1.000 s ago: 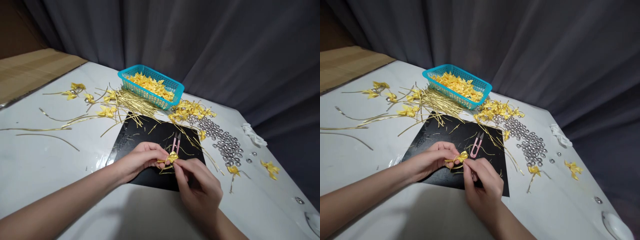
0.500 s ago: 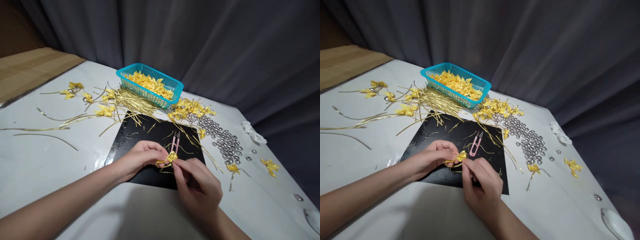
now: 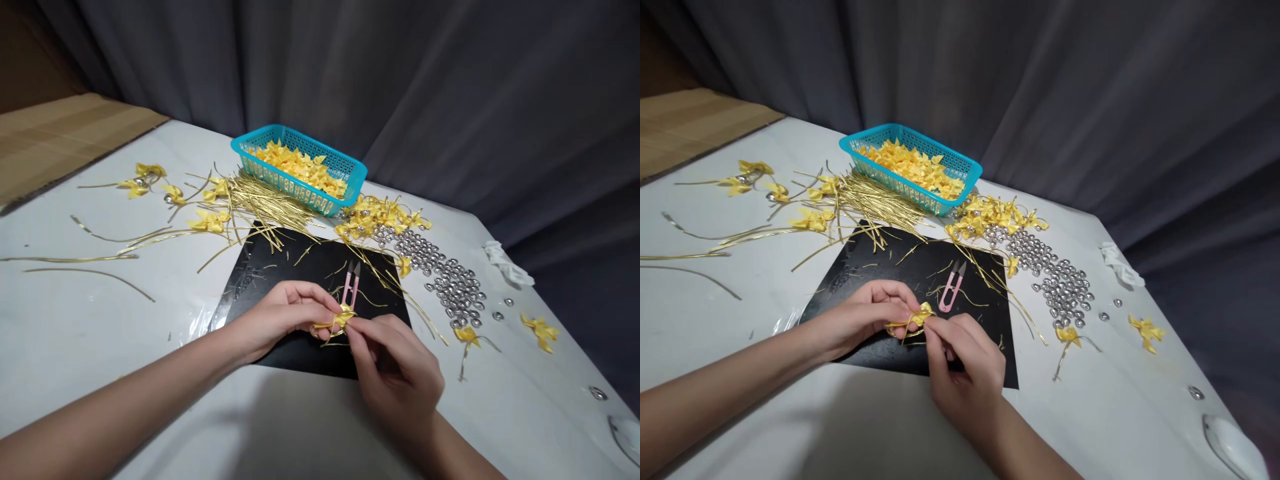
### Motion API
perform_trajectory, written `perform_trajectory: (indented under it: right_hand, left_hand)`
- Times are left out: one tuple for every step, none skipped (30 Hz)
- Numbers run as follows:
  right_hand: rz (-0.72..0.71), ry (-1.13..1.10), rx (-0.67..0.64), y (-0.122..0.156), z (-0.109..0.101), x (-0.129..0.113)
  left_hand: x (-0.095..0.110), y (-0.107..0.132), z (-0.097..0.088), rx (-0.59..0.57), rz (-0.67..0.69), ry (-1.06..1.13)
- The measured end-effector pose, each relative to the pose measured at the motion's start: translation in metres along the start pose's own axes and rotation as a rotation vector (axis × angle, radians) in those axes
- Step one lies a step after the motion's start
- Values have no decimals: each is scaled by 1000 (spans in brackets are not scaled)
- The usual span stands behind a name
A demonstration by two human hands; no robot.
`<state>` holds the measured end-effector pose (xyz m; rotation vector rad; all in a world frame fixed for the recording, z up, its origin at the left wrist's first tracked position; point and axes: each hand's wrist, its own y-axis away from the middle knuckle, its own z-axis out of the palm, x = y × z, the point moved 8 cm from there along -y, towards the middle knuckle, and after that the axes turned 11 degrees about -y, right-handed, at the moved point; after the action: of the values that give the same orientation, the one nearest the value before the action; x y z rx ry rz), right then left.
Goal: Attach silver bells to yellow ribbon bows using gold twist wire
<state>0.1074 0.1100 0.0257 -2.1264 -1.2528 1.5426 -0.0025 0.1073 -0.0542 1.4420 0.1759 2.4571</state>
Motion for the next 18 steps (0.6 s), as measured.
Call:
perform_trajectory:
  right_hand:
    - [-1, -6, 1, 0, 0, 0]
    - [2, -13, -1, 0, 0, 1]
    - [6, -20, -1, 0, 0, 1]
    - [12, -24, 1, 0, 0, 2]
    - [17, -26, 6, 1, 0, 3]
    - [19, -27, 14, 2, 0, 3]
    - [24, -25, 25, 3, 0, 4]
    - [29, -22, 35, 4, 0, 4]
    - [35, -22, 48, 5, 0, 5]
    - [44, -25, 60, 5, 0, 6]
    - [54, -29, 70, 6, 1, 6]
    - [65, -33, 78, 7, 1, 6]
    - [78, -38, 85, 7, 2, 7]
    - [90, -41, 90, 8, 2, 7]
    - [101, -43, 96, 9, 3, 7]
    - [110, -46, 103, 9, 3, 7]
    - [119, -50, 110, 10, 3, 7]
    - [128, -56, 117, 10, 3, 8]
  left_hand:
    - [0, 0, 0, -2, -4, -1]
    - [0, 0, 0, -2, -8, -1]
    - [0, 0, 0, 0, -11, -2]
    - [0, 0, 0, 2, -12, 0]
    - [0, 0, 0, 4, -12, 0]
    - [0, 0, 0, 3, -10, 0]
    - [0, 0, 0, 1, -8, 0]
    - [0, -1, 1, 0, -8, 2]
    - [0, -1, 1, -2, -9, 5]
    - [-1, -1, 1, -3, -11, 11]
    - [-2, -1, 1, -2, -14, 18]
    - [-2, -1, 1, 1, -15, 28]
    - [-3, -1, 2, 5, -17, 34]
    - [-4, 0, 2, 10, -18, 38]
    - [-5, 0, 3, 13, -22, 39]
    - [-5, 1, 3, 17, -27, 40]
    - [-6, 1, 4, 19, -33, 42]
    - [-7, 1, 4, 21, -39, 46]
